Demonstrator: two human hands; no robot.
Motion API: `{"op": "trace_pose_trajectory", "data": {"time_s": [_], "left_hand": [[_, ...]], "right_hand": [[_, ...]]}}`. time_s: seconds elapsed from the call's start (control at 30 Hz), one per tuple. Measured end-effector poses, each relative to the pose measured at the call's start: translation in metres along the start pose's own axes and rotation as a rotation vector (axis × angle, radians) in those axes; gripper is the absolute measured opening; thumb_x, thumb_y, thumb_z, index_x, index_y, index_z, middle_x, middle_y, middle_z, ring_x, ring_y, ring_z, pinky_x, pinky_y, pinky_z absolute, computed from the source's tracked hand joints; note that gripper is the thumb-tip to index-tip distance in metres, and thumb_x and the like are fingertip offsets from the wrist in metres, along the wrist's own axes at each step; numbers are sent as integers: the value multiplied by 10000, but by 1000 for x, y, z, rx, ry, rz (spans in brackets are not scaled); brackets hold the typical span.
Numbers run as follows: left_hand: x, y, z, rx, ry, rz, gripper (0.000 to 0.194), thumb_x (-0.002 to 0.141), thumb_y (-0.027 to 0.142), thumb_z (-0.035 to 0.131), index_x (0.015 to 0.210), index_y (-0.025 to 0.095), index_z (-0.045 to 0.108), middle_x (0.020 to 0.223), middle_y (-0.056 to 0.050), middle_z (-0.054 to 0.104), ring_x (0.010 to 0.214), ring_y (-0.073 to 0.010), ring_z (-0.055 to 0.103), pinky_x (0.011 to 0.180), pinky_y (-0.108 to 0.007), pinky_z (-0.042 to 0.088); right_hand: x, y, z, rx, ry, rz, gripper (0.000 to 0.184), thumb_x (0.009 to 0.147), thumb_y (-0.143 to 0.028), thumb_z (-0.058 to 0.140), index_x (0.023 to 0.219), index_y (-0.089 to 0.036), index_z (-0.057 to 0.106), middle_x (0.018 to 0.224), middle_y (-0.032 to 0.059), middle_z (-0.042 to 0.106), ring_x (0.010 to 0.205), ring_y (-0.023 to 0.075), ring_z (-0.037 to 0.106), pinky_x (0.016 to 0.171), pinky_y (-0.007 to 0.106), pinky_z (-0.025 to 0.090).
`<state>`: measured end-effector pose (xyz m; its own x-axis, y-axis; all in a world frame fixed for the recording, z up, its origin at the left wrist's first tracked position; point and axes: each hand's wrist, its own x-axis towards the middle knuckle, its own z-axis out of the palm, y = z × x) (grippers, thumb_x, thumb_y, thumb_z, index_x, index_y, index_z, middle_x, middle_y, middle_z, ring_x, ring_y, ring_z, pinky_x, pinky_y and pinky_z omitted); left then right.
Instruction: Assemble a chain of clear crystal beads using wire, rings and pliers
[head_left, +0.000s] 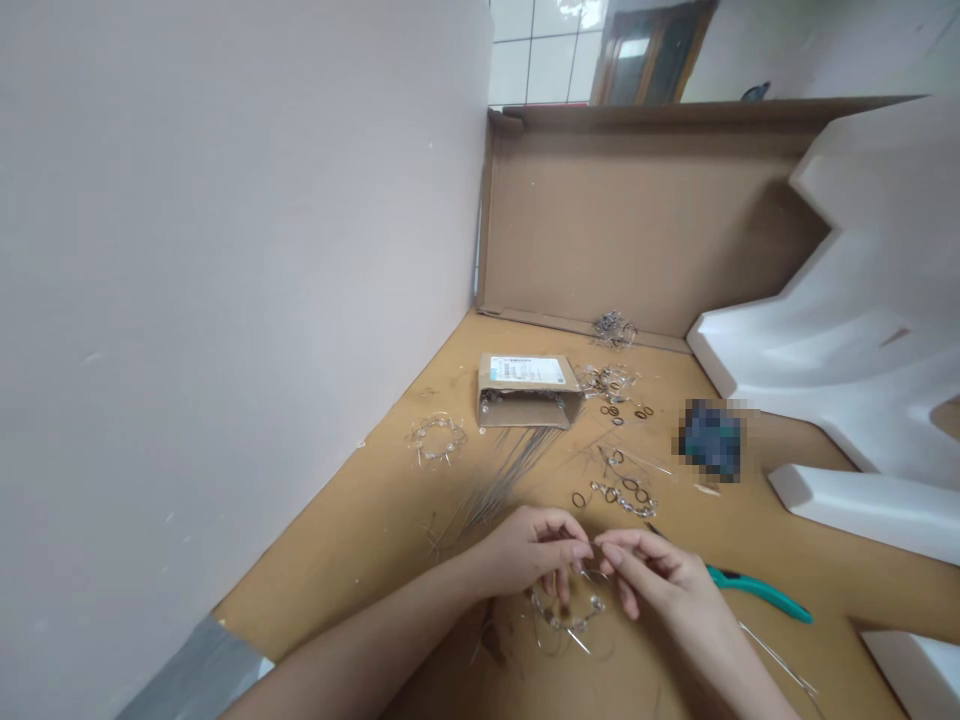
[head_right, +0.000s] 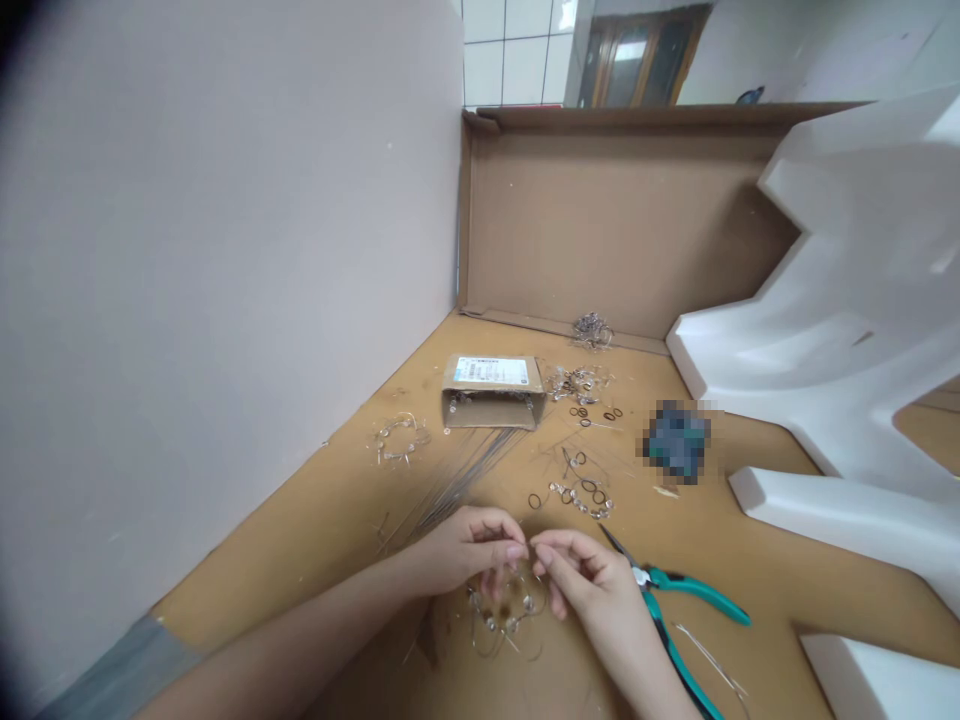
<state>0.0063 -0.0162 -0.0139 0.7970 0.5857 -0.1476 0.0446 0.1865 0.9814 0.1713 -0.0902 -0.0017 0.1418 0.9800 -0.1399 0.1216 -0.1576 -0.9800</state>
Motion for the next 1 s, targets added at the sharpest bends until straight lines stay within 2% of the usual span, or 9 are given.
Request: {"op": "trace_pose_trajectory", "data": {"time_s": [0.13, 0.2, 0.27, 0.33, 0.4, 0.57, 0.7, 0.8, 1.0], "left_hand": [[2, 1, -3, -38, 52, 23, 338, 721, 468, 611, 778, 141, 551, 570, 44, 552, 440, -76, 546, 411, -175, 383], [3, 1, -5, -58, 97, 48, 347, 715, 475, 616, 764, 140, 540, 600, 35, 565, 438, -74, 552, 403, -172, 380], [4, 2, -5, -85, 148, 75, 354, 712, 482, 618, 762, 142, 533, 641, 28, 576, 437, -70, 555, 398, -171, 377], [4, 4, -5, -108, 190, 87, 363, 704, 491, 621, 766, 146, 527, 663, 25, 580, 439, -71, 557, 395, -173, 374], [4, 4, -5, -125, 220, 88, 372, 695, 500, 626, 772, 150, 524, 660, 24, 580, 445, -76, 556, 398, -177, 374], [5, 4, -4, -85, 309, 163, 335, 724, 475, 609, 785, 153, 540, 686, 2, 606, 616, -108, 588, 580, -227, 455], [3, 6, -6, 31, 382, 216, 246, 756, 392, 594, 782, 150, 561, 787, -25, 632, 719, -112, 558, 696, -241, 426], [1, 9, -7, 52, 384, 243, 195, 764, 344, 583, 800, 153, 559, 817, -33, 633, 730, -117, 550, 686, -237, 410], [-3, 14, -10, 106, 319, 233, 186, 796, 328, 537, 856, 160, 589, 727, -12, 635, 639, -106, 533, 627, -227, 391]], "right_hand": [[-1, 3, -5, -39, 93, -7, 415, 736, -527, 594, 942, -173, 664, 396, -62, 470, 418, 125, 440, 535, 279, 362], [-2, 4, -5, -71, 87, 31, 452, 751, -537, 569, 1007, -174, 651, 371, -78, 424, 414, 133, 423, 539, 284, 356], [-1, 6, -3, -62, 3, 75, 454, 727, -532, 595, 1024, -193, 646, 470, -59, 524, 388, 109, 402, 511, 277, 352], [-1, 8, 0, -28, -79, 99, 438, 686, -517, 642, 999, -210, 650, 686, -12, 644, 359, 67, 376, 460, 261, 333], [-1, 8, 4, 2, -93, 105, 422, 667, -514, 659, 957, -207, 659, 840, 28, 679, 339, 37, 354, 411, 239, 289], [-2, 3, 4, 33, -35, 134, 411, 670, -528, 646, 897, -188, 678, 777, 42, 697, 329, 25, 341, 374, 215, 237], [-1, 2, 3, 37, 2, 130, 409, 670, -533, 644, 883, -186, 687, 749, 38, 692, 330, 22, 329, 375, 215, 222], [1, 4, 3, 50, 14, 114, 414, 690, -537, 628, 878, -174, 692, 728, 37, 683, 330, 18, 312, 382, 214, 195], [3, 7, 4, 44, -7, 110, 433, 666, -550, 645, 861, -167, 696, 701, 30, 669, 334, 33, 313, 380, 219, 191]]}}
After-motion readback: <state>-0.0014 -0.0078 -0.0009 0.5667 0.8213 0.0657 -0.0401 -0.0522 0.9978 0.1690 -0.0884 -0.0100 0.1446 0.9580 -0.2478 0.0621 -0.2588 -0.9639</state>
